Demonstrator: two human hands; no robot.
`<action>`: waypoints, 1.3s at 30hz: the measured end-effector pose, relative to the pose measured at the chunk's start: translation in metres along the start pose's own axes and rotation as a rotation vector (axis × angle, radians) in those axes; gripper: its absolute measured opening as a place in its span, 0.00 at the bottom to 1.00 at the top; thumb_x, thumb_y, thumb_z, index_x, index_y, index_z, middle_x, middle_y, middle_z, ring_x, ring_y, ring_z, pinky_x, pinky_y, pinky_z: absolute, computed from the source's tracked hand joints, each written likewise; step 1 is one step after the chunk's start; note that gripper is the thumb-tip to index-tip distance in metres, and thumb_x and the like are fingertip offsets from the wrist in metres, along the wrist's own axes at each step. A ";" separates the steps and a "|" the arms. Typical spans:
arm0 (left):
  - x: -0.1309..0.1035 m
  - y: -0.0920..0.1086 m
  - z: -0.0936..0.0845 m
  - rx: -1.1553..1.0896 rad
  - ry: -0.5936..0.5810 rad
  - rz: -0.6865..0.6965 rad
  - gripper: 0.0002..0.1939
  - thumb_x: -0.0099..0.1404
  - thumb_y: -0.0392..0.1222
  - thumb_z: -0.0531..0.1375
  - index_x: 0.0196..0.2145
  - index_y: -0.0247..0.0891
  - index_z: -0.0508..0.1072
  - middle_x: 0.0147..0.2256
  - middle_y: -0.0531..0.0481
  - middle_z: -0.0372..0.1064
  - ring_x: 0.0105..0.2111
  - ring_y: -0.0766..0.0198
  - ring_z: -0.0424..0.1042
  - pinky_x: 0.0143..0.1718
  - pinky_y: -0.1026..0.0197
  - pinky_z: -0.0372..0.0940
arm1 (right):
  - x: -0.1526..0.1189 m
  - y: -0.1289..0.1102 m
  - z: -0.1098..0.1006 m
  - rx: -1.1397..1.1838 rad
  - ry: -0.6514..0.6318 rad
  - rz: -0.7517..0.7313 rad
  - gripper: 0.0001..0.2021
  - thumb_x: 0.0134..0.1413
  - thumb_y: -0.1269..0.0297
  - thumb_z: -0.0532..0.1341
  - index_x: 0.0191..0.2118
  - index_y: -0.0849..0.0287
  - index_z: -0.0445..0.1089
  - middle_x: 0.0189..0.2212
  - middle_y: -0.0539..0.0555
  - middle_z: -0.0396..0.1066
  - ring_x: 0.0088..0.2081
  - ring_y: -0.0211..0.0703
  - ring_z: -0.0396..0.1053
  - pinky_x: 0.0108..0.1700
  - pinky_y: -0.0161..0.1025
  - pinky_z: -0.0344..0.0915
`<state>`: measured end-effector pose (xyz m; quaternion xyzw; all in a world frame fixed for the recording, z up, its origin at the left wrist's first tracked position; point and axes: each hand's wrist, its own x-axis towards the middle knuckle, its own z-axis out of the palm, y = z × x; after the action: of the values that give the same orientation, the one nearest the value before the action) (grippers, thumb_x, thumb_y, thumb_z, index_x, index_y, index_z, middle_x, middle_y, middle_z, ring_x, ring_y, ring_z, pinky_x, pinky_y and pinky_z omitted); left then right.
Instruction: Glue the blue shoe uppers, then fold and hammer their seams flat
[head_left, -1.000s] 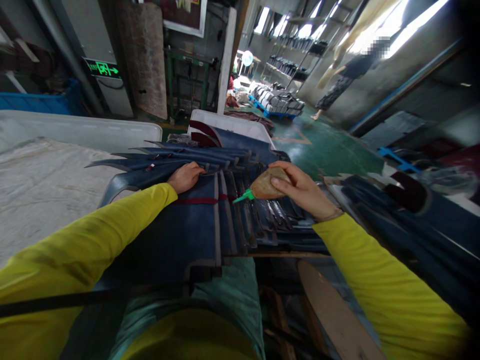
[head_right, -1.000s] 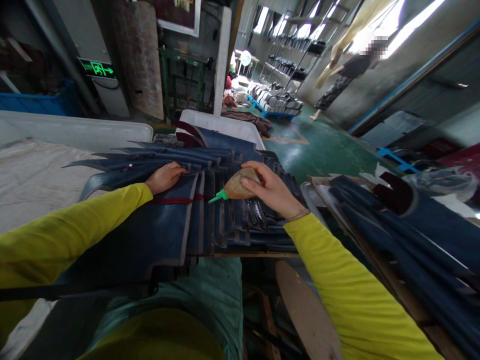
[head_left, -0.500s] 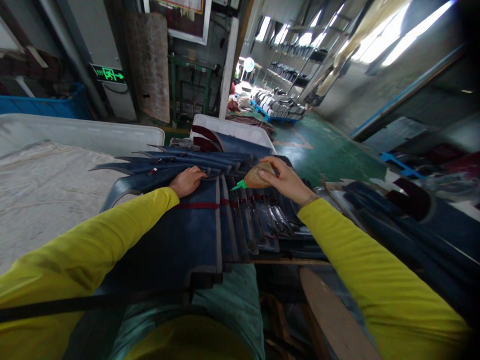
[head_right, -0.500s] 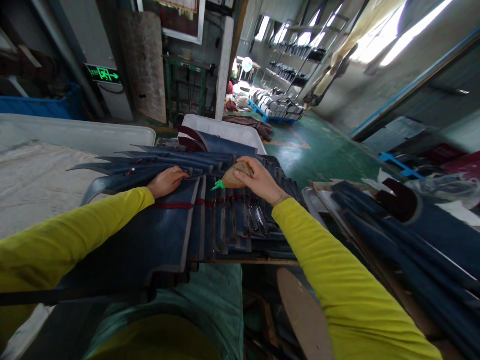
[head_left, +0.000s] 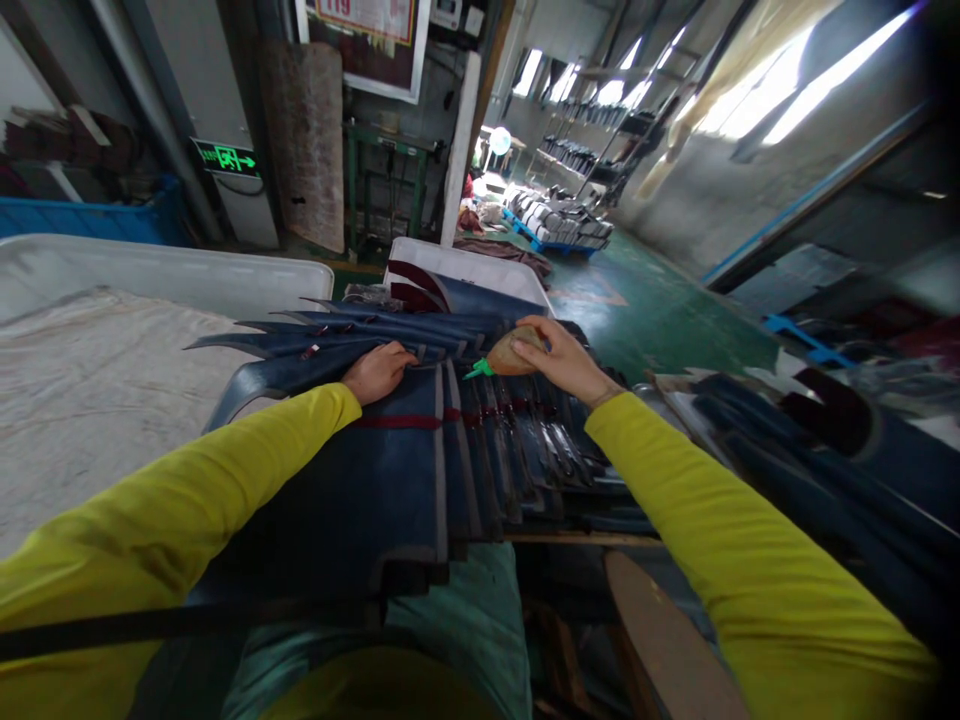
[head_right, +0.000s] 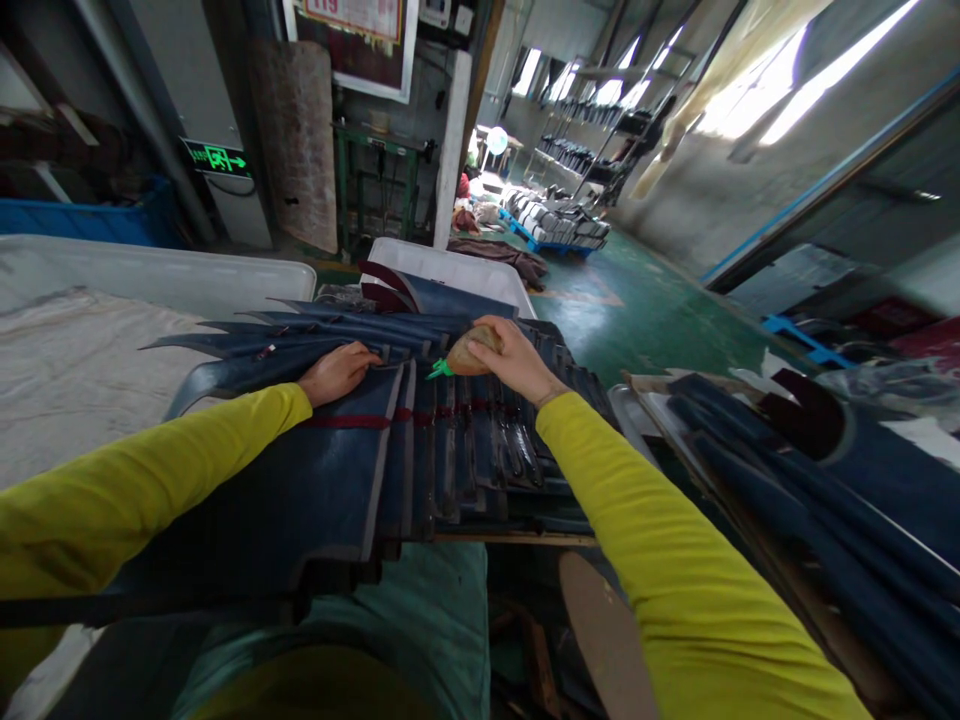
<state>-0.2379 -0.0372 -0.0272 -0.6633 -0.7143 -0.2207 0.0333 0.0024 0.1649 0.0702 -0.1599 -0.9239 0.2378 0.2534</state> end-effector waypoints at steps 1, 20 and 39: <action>0.000 0.001 -0.001 0.002 -0.004 0.000 0.20 0.62 0.31 0.48 0.47 0.39 0.72 0.42 0.46 0.66 0.44 0.59 0.66 0.51 0.55 0.62 | 0.003 0.003 0.003 -0.006 0.015 -0.002 0.19 0.51 0.53 0.60 0.47 0.56 0.65 0.45 0.56 0.68 0.48 0.50 0.65 0.52 0.49 0.60; 0.000 0.001 -0.001 0.022 -0.023 -0.029 0.21 0.61 0.31 0.48 0.48 0.40 0.72 0.42 0.46 0.66 0.44 0.59 0.66 0.52 0.56 0.61 | 0.017 -0.021 -0.005 0.133 0.014 0.186 0.19 0.49 0.51 0.59 0.43 0.57 0.68 0.42 0.54 0.72 0.45 0.50 0.68 0.51 0.49 0.62; -0.001 0.000 0.000 0.007 -0.007 -0.009 0.22 0.61 0.30 0.48 0.49 0.41 0.71 0.44 0.46 0.66 0.45 0.60 0.66 0.52 0.56 0.61 | 0.037 0.002 0.031 -0.005 0.031 0.016 0.19 0.49 0.52 0.60 0.46 0.56 0.66 0.43 0.55 0.69 0.46 0.50 0.66 0.51 0.49 0.62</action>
<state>-0.2380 -0.0380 -0.0280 -0.6608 -0.7181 -0.2161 0.0324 -0.0441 0.1709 0.0605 -0.1716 -0.9191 0.2351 0.2655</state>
